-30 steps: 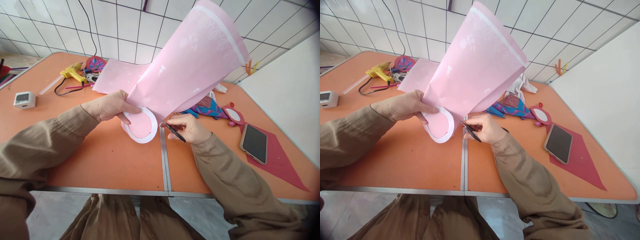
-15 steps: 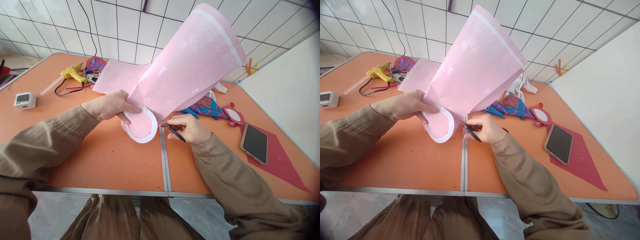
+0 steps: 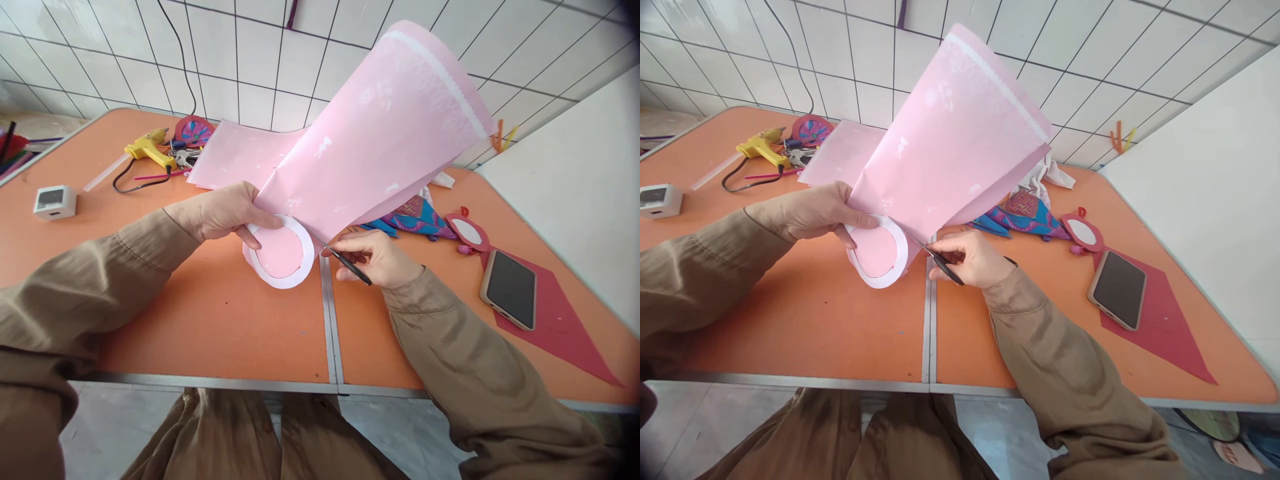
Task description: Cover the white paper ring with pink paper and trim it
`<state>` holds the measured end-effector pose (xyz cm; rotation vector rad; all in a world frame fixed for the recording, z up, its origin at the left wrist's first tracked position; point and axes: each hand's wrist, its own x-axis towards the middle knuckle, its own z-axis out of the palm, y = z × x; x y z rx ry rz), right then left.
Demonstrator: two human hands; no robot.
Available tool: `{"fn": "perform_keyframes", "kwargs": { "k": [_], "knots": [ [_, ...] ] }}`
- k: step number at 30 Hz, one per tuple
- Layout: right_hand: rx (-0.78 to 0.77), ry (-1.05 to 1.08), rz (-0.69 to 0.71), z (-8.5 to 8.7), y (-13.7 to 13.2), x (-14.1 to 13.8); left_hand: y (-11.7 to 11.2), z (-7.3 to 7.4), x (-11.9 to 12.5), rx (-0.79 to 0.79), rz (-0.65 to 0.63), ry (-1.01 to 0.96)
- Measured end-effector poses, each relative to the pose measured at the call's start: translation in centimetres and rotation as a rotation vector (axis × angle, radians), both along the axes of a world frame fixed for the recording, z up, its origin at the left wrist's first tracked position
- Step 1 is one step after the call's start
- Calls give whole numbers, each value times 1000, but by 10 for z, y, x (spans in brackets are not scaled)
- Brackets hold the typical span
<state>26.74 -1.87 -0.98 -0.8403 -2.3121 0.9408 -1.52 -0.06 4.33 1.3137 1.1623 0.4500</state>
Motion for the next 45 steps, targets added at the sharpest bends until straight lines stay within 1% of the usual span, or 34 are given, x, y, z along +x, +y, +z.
{"fn": "perform_keyframes", "kwargs": {
  "k": [8, 14, 18, 21, 29, 34, 40, 45],
  "knots": [
    [-151, 40, -42, 2, -2, -4, 0, 1, 0, 10, -11, -3],
    [-323, 97, -11, 4, -5, -8, 0, -1, 0, 6, -34, 6],
    [-376, 92, -28, 6, -6, -10, 0, -3, 1, 6, -41, 17],
    [-383, 86, -31, 7, -6, -11, -1, -3, 1, 11, -47, 7],
    [-325, 105, 37, 5, -4, -11, -1, -1, 0, -5, -42, -21],
    [-302, 121, 0, 3, -2, -9, -1, -1, 0, 0, -44, -20],
    [-358, 129, 10, -6, -1, -5, -1, -4, 2, 37, -56, -42],
    [-348, 181, 0, -14, 0, -6, -2, -5, 3, 40, -61, -58]
  ]
}}
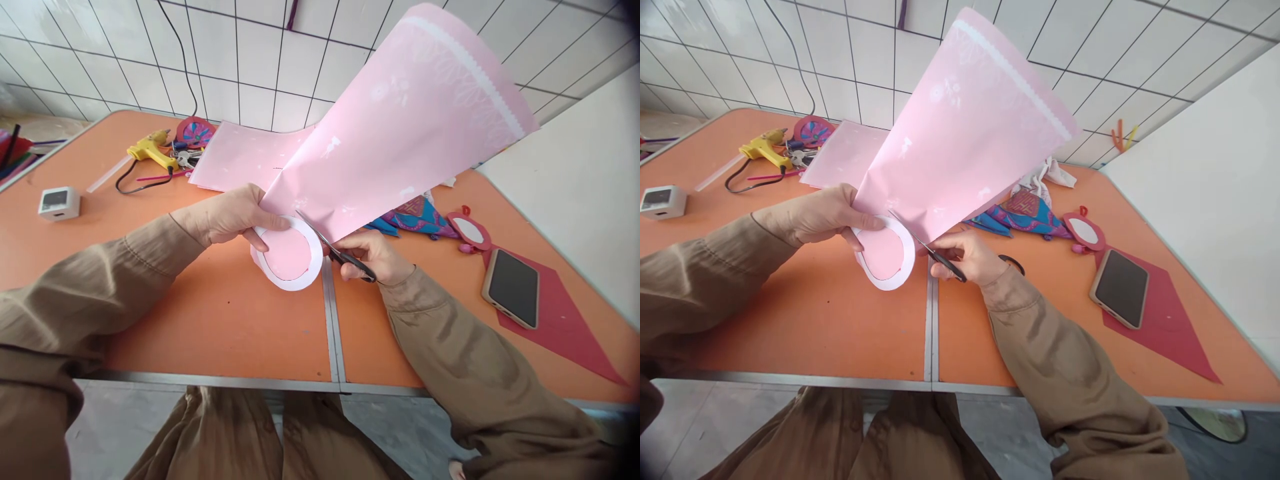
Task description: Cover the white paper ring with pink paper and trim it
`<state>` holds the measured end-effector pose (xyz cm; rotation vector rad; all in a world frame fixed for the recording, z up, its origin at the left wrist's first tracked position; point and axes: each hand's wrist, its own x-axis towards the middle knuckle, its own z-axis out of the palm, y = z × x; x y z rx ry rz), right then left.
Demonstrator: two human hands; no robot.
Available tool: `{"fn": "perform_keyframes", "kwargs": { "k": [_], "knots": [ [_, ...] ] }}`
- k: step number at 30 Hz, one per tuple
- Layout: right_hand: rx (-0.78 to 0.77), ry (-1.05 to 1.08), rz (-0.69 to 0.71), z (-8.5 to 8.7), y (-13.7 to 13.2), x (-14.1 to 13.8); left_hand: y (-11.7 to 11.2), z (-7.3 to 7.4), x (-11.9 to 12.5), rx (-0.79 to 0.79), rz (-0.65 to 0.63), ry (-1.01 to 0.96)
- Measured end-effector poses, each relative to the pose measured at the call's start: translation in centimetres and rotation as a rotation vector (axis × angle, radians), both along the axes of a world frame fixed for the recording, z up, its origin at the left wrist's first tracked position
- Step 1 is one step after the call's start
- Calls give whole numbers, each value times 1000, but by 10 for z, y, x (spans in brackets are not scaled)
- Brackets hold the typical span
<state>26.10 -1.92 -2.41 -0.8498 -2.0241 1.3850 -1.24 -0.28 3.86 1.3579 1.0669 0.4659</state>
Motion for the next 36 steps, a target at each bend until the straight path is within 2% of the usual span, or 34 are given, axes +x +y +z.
{"fn": "perform_keyframes", "kwargs": {
  "k": [9, 22, 36],
  "knots": [
    [-48, 18, 3, 8, -2, -2, -2, 0, 1, -10, 0, -7],
    [54, 11, 17, 15, -4, -7, -2, 4, 3, -30, 14, 11],
    [40, 33, 29, 14, -3, -7, -1, 0, 2, 3, -14, 1]
  ]
}}
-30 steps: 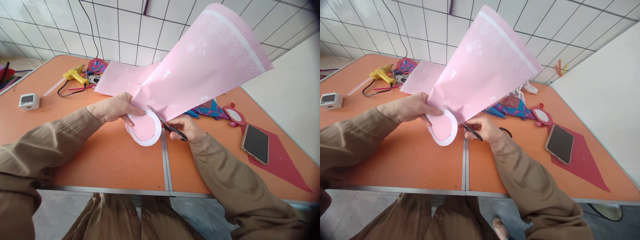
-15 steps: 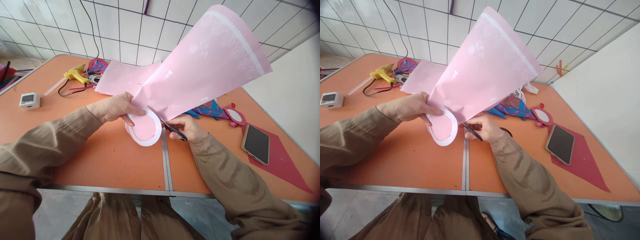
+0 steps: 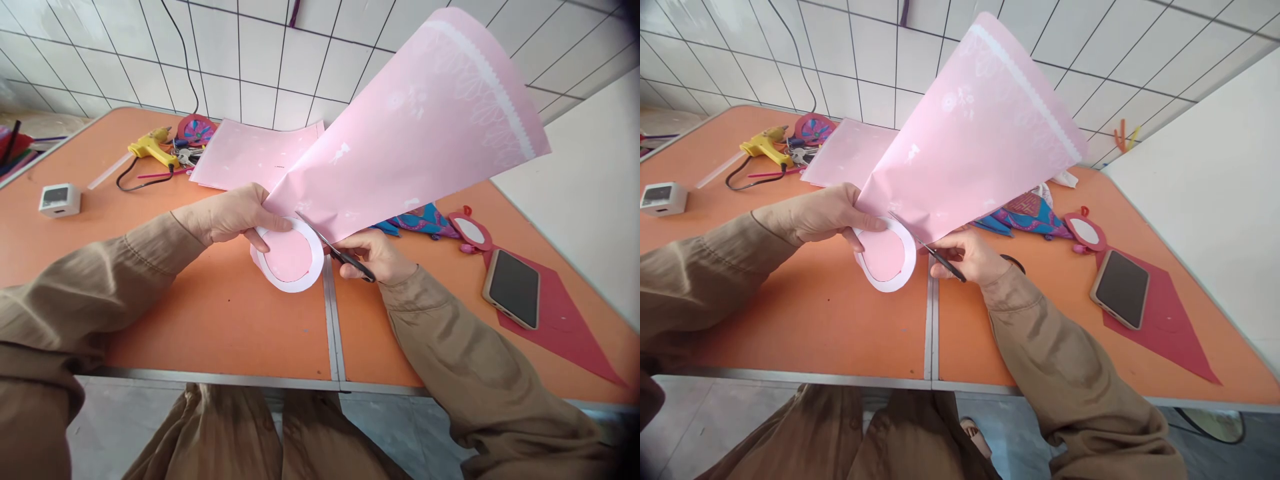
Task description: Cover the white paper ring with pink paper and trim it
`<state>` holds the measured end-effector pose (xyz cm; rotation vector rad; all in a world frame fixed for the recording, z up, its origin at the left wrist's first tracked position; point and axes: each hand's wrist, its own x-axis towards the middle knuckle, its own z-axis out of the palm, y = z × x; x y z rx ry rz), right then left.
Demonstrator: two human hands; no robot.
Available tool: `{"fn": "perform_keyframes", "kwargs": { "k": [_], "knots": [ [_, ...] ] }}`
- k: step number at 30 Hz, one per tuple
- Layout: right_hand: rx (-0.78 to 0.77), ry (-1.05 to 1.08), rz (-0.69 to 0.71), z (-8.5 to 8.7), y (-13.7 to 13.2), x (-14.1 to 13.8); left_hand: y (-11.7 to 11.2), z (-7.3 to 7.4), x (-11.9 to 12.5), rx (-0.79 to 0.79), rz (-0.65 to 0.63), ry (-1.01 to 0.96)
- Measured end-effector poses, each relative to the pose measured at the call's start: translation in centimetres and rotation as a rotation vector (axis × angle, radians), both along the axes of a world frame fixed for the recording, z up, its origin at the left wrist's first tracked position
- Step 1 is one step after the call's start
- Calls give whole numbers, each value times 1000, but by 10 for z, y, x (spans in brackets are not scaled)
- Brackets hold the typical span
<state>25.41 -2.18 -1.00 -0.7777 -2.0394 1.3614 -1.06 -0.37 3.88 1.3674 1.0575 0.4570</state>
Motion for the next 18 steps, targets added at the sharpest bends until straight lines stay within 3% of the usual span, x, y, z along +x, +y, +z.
{"fn": "perform_keyframes", "kwargs": {
  "k": [8, 12, 15, 18],
  "knots": [
    [-61, -106, 4, 2, 3, 11, 3, 9, -6, 4, 43, 44],
    [-98, -216, -14, 6, 4, 20, 14, 14, -20, 36, 128, 23],
    [-9, -378, -140, 9, 1, 17, 22, 16, -30, 91, 201, -52],
    [192, -656, -232, 11, -6, 5, 25, 18, -37, 129, 237, -125]
  ]
}}
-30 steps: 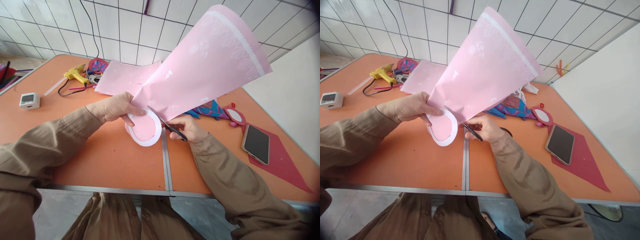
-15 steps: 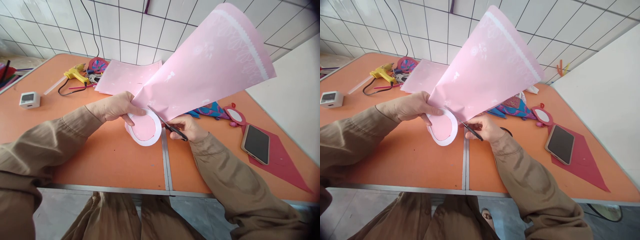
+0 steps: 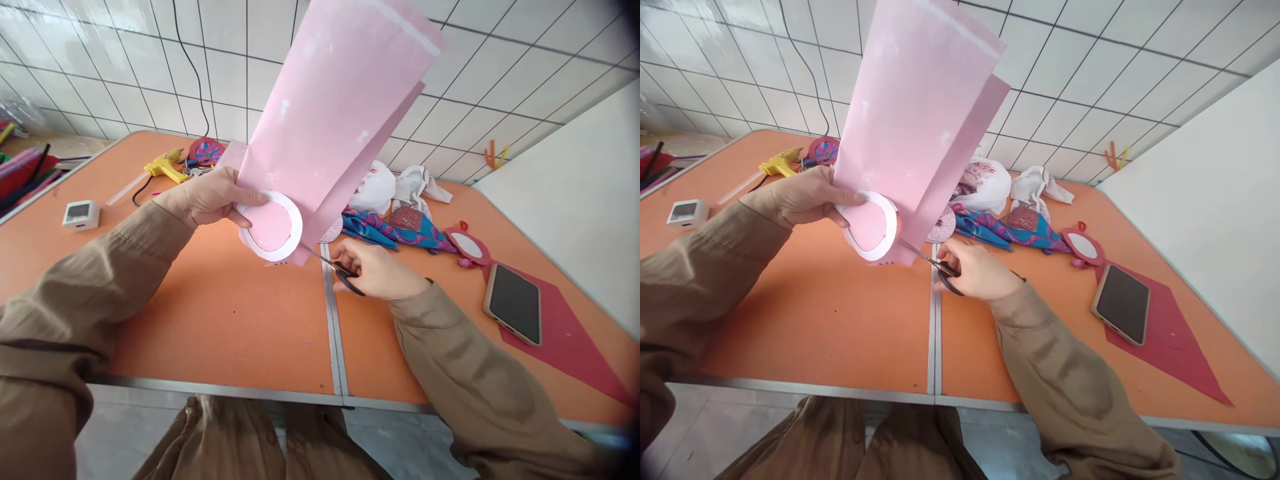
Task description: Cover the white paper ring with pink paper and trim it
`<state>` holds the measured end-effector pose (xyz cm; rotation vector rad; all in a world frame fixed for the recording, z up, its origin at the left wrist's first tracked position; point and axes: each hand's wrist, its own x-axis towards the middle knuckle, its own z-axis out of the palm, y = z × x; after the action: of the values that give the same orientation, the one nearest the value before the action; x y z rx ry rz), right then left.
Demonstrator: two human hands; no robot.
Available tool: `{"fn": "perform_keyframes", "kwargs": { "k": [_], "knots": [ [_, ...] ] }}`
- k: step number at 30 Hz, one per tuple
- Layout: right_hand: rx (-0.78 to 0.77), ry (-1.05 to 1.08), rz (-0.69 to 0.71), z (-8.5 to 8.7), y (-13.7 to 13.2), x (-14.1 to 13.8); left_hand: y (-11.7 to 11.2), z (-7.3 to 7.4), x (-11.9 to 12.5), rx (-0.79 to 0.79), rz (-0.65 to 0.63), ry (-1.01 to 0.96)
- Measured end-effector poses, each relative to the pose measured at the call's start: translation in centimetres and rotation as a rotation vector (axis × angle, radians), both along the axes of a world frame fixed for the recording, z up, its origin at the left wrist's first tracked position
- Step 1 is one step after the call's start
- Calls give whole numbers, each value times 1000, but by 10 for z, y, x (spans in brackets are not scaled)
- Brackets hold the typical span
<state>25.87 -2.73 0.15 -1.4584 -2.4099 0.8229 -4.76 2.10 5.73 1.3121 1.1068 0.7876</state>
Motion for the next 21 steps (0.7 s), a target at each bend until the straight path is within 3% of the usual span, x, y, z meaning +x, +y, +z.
{"fn": "perform_keyframes", "kwargs": {
  "k": [4, 7, 9, 13, 18, 21],
  "knots": [
    [218, -328, 16, 3, -9, -18, -1, 3, -3, 11, 20, -38],
    [271, -347, 85, 5, -13, -23, -2, 4, -3, 0, -8, -59],
    [267, -358, 55, 6, -14, -26, -2, 4, -1, -10, -18, -63],
    [120, -347, -51, 2, -12, -34, -3, 3, 1, -4, -5, -78],
    [-141, -32, 47, -5, 0, -28, -4, 1, 3, 20, -20, -107],
    [-195, -2, 111, -5, 5, -20, -3, 1, 4, 15, -31, -110]
  ]
}}
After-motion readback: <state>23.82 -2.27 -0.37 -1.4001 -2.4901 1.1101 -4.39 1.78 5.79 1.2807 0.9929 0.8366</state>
